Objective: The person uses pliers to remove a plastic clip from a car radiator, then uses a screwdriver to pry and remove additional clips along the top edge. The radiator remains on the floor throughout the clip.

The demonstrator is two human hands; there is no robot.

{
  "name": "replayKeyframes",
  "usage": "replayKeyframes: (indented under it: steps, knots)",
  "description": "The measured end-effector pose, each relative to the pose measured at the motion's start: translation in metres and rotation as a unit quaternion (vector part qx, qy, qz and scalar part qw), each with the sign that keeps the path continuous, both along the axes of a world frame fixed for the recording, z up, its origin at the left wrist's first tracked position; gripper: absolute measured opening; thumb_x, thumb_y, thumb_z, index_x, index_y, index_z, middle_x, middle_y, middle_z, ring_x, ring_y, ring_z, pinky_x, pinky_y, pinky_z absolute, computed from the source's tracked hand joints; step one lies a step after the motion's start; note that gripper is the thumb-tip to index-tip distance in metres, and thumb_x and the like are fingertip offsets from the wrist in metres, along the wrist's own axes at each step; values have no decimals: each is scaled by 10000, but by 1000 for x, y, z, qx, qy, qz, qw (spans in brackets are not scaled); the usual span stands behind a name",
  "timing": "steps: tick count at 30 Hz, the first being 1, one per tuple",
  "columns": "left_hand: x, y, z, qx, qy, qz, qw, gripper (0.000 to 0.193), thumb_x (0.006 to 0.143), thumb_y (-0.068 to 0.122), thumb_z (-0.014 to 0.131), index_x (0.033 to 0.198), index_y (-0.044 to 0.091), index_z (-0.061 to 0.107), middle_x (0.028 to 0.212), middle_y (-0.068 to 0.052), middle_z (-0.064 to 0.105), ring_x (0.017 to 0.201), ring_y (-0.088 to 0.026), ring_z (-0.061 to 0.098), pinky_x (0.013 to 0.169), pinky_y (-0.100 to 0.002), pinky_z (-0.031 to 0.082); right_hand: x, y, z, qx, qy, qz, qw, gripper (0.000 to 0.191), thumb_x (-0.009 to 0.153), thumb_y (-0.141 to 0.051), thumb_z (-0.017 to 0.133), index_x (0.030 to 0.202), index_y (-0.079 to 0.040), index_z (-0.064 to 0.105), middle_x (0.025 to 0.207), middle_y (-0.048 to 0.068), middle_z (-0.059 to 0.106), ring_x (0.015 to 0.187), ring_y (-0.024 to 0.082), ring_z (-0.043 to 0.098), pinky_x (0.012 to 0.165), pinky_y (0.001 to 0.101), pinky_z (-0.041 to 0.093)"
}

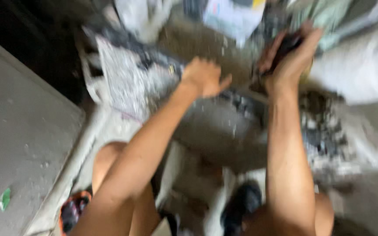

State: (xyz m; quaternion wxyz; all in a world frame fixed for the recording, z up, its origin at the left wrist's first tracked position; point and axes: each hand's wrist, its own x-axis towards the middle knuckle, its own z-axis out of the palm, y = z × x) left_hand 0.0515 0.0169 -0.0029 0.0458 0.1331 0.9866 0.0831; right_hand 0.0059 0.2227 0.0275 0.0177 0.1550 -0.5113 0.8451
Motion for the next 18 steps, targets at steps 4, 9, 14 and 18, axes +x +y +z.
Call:
replayKeyframes:
  steps: [4,9,14,18]
  knots:
    - [-4,3,-4,-3,-15,-12,1000,714,1015,611,330,1003,48,769,1141,-208,716,1140,-362,657,999,-494,455,36,8,18,-36,67,11,997,504,1046,-462,402,770,-43,453,569,80,331,469,220,302,452,372,268]
    - [-2,2,-8,5,12,-16,1000,704,1015,606,343,967,53,776,1106,-210,719,1111,-370,657,972,-484,463,80,0,20,-4,131,-17,991,555,1139,-457,372,755,-56,388,540,52,293,466,168,251,441,340,233]
    - [-2,5,-12,-1,6,-13,1000,714,1017,603,340,937,50,784,1072,-202,726,1089,-364,666,959,-478,472,133,-1,57,-282,36,41,958,688,1086,-541,215,758,51,340,486,134,265,380,200,225,371,364,212]
    - [-4,5,-13,-2,4,-13,1000,702,1025,600,340,960,60,783,1059,-208,735,1079,-368,676,958,-474,479,99,-29,34,-135,113,-47,983,597,1134,-483,360,768,-14,413,518,95,304,372,177,254,359,350,241]
